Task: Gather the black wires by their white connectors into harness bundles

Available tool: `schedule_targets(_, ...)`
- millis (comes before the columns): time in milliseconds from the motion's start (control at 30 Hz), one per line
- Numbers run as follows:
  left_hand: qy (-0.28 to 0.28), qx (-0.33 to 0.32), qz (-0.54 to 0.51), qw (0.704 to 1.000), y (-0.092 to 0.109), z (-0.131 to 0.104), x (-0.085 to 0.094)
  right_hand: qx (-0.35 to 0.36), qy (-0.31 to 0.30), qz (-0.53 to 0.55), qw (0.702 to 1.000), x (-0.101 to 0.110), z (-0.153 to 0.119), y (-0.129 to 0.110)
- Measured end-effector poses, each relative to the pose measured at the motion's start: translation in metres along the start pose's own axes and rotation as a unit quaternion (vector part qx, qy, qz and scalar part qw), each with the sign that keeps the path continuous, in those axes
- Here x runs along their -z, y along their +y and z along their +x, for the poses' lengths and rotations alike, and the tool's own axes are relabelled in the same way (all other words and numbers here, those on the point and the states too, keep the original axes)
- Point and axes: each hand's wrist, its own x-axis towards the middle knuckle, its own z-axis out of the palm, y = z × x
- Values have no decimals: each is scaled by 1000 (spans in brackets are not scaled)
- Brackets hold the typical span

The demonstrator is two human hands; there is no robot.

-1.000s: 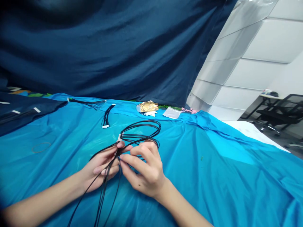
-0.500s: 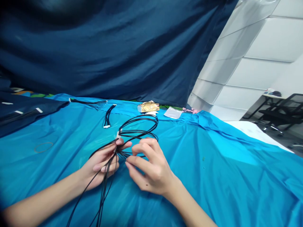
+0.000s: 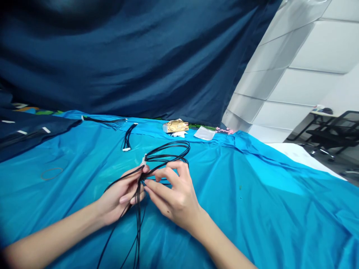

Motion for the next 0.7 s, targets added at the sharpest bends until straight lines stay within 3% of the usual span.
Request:
schedule_targets(300,10,-19,39,999,-7,0,0,41,12,-98,994,-9,-4,-2)
schedule_targets(700,20,0,26,999,-11,4,3,121,-24,-103,987,-11,-8,5)
